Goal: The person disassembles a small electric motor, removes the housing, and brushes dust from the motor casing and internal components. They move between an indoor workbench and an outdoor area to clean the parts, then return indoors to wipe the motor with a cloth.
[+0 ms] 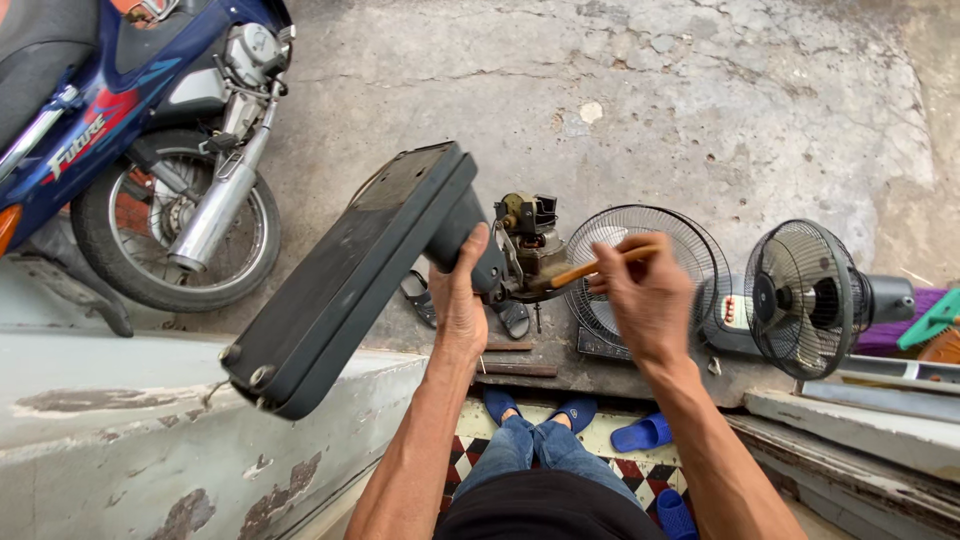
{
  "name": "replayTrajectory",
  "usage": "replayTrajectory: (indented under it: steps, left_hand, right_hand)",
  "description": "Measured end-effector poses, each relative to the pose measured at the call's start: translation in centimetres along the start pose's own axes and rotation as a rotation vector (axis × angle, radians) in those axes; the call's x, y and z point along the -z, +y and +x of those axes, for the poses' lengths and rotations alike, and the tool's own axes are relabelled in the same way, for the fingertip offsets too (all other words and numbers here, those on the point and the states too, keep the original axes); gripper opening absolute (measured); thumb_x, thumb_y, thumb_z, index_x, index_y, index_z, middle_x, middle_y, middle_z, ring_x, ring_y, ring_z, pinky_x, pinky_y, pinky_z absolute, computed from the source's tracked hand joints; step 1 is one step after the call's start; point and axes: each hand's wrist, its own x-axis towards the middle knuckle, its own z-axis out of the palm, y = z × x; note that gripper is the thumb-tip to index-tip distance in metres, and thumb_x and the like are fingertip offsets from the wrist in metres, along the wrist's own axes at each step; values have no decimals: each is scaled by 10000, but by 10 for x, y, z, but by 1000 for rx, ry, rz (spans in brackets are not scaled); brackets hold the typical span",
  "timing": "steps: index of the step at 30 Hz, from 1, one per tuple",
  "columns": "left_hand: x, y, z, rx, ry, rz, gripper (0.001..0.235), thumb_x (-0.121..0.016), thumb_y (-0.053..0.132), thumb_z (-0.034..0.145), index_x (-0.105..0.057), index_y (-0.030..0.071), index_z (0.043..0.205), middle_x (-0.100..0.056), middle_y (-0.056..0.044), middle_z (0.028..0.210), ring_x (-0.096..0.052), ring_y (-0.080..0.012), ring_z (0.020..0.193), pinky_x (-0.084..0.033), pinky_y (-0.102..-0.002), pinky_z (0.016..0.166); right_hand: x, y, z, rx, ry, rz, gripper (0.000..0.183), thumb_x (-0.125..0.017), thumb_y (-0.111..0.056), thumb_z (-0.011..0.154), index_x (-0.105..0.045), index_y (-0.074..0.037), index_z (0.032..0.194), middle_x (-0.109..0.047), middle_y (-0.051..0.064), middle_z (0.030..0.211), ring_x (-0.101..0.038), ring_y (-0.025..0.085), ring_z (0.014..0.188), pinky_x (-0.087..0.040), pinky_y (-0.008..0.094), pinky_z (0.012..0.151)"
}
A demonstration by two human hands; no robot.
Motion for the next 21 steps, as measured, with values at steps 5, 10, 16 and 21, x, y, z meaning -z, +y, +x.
replayTrajectory:
  steps: [5,10,16,21]
  left_hand:
    - [10,-8,4,-27,-27,84,799,-871,493,692,-601,42,1293,-609,-96,1248,-572,-206,1228,-428,-387,1089]
    - [10,-20,7,-59,-40,70,937,-897,587,630,-559,41,1311,-564,-122,1288,-530,-261,1291,-367,-458,1178]
    - [10,-23,7,-99,-41,165,1029,-854,691,563,-545,65,1319,-539,-131,1303,-518,-254,1295,-393,-497,1110]
    - [23,-6,13,-66,-132,72,985,-848,727,629,-558,55,1289,-588,-101,1223,-555,-258,1236,-514,-501,1065]
  right_hand:
    - [-4,-6,5,-4,146,-87,223,-683,-172,1044,-540,-1,1032,-720,149,825,-743,191,689,-616,290,541]
    - [-15,-5,4,-75,-24,-87,197,-681,-178,1003,-544,-38,982,-719,122,801,-750,171,654,-580,283,510]
    - [-10,28,16,219,120,-423,247,-705,-196,1052,-556,-18,968,-707,149,791,-702,220,647,-584,296,521]
    - [10,4,-21,222,44,-187,225,-698,-203,1028,-577,-24,965,-714,139,764,-731,168,658,-604,249,479]
